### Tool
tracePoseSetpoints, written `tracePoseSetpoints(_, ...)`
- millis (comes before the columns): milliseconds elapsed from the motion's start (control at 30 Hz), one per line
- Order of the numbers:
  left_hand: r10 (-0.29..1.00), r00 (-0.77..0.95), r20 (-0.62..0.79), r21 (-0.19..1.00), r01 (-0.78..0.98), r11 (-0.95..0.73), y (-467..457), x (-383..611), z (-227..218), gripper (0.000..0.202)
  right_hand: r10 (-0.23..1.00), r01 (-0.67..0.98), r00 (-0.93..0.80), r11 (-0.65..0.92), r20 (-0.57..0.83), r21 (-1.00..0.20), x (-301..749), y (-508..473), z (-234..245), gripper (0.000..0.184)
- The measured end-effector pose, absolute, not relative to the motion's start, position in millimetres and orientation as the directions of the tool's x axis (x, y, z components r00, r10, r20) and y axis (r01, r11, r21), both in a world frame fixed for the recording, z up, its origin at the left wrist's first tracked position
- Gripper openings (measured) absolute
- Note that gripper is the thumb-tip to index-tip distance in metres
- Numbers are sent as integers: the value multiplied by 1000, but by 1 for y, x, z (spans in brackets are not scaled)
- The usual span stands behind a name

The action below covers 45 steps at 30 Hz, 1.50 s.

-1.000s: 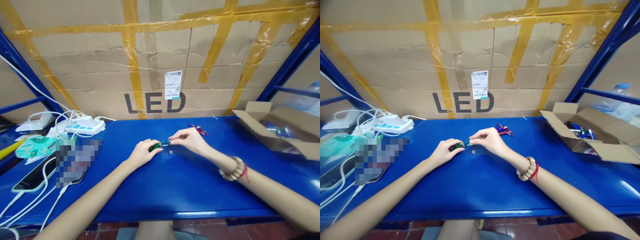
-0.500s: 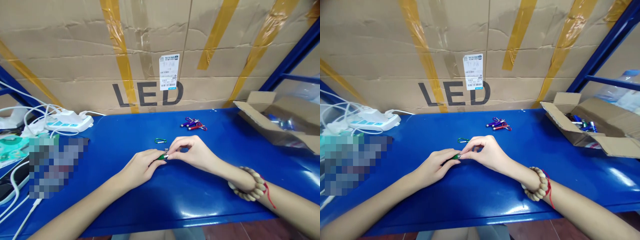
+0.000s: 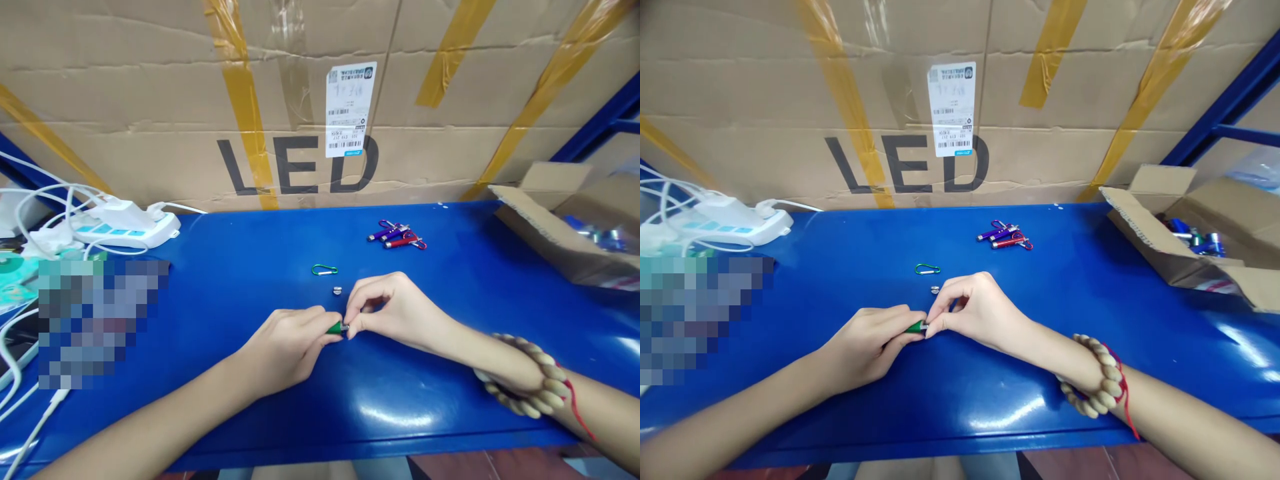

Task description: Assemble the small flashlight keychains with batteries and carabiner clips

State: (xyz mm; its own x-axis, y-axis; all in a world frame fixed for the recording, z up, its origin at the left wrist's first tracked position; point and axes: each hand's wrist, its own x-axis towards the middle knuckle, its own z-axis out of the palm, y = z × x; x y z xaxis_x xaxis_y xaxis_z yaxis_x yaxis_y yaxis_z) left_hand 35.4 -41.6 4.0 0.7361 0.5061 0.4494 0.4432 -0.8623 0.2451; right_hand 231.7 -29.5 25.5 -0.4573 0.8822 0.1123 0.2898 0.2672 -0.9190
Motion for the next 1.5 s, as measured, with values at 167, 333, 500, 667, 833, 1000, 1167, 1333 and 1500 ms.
tracePoseSetpoints(167,458,675,578,73,516,-853,-42,37,7,23,839,89,-480,-243,-255,-966,228,-33,22,32)
tracePoseSetpoints(333,432,641,634,16,547,-837,-38,39,8,22,798,-22,-492,-413,-349,-911,227,-36,26,33)
tracePoseSetpoints(500,477,649,593,74,546,-834,-34,39,10,27,800,-55,-482,-433,-356,-900,226,-32,23,34)
tracePoseSetpoints(667,496,608,620,199,489,-849,-36,41,10,28,798,43,-494,-374,-345,-927,223,-34,20,40)
tracePoseSetpoints(833,603,517,608,384,473,-793,-36,43,9,22,937,241,-332,194,106,-951,225,-35,20,37)
tracePoseSetpoints(1000,683,534,498,508,458,-729,-35,44,9,22,596,371,-470,803,651,-467,239,-30,21,15)
tracePoseSetpoints(1167,683,574,451,527,446,-723,-34,43,5,22,437,422,-588,884,681,-202,250,-27,19,14)
tracePoseSetpoints(1333,677,621,395,534,445,-719,-32,43,3,25,431,446,-623,881,653,-156,252,-28,18,17)
tracePoseSetpoints(1500,661,676,327,533,445,-719,-32,41,6,25,500,469,-615,854,610,-226,252,-31,17,19)
